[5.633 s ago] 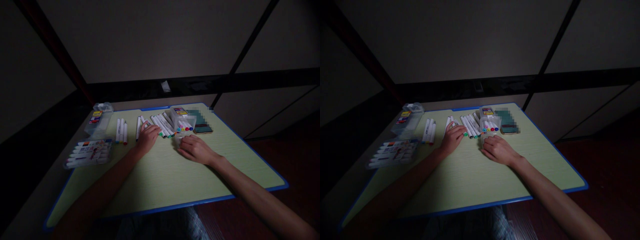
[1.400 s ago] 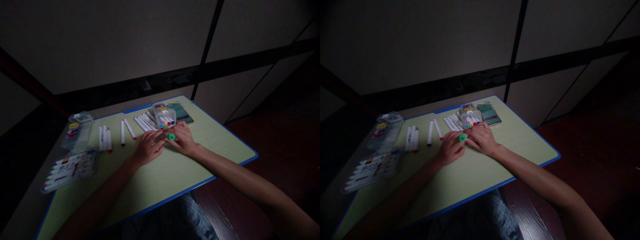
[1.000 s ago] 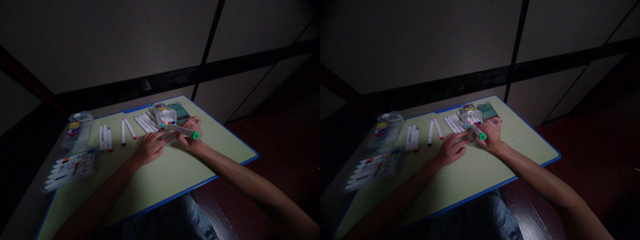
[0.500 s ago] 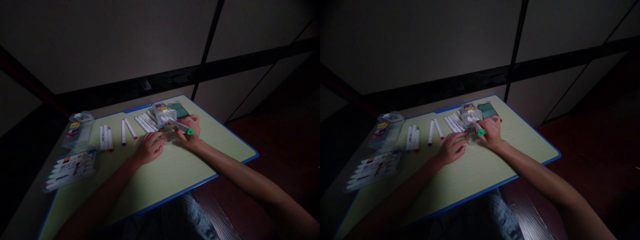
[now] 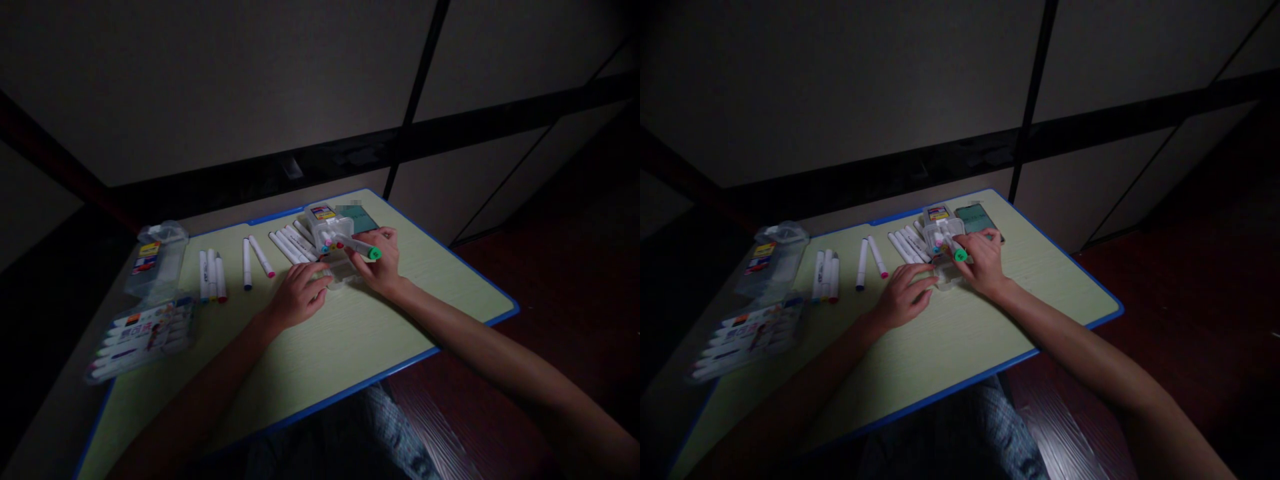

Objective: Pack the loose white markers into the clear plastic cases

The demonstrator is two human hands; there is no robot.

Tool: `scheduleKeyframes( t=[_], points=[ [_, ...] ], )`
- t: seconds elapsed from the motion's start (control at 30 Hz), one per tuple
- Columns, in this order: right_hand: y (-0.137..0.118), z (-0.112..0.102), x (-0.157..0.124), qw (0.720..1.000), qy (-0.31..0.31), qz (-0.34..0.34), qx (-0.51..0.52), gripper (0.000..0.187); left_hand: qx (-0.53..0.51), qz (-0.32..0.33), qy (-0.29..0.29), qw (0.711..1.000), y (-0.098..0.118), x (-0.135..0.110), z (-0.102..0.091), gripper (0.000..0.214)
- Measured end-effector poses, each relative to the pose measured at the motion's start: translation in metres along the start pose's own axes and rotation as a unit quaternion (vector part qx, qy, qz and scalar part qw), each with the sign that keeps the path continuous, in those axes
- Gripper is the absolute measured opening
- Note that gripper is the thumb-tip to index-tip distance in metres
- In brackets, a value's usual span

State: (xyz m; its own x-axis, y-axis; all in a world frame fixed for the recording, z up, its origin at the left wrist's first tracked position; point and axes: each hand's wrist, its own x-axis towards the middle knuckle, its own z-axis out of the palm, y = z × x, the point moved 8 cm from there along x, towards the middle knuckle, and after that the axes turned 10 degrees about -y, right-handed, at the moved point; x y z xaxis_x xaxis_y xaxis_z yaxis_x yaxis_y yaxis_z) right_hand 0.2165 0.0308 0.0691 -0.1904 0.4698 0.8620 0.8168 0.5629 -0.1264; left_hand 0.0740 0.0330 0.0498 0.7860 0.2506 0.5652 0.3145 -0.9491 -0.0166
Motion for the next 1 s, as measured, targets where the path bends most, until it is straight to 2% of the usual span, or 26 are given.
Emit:
scheduleKeyframes(
  t=[0.7,1.0],
  points=[
    [0.0068,0.0088,-0.0008,0.999,-0.038,0.031,0.013,0.014,-0.001,-0.005,-0.007,1.0,-0.0005,0.0007,0.0007,0.016],
    [0.0026,0.0036,0.0008,0.999,-0.021,0.014,0.021,0.014,-0.005,-0.006,-0.005,1.0,-0.0018,-0.0002,0.0022,0.016]
  ],
)
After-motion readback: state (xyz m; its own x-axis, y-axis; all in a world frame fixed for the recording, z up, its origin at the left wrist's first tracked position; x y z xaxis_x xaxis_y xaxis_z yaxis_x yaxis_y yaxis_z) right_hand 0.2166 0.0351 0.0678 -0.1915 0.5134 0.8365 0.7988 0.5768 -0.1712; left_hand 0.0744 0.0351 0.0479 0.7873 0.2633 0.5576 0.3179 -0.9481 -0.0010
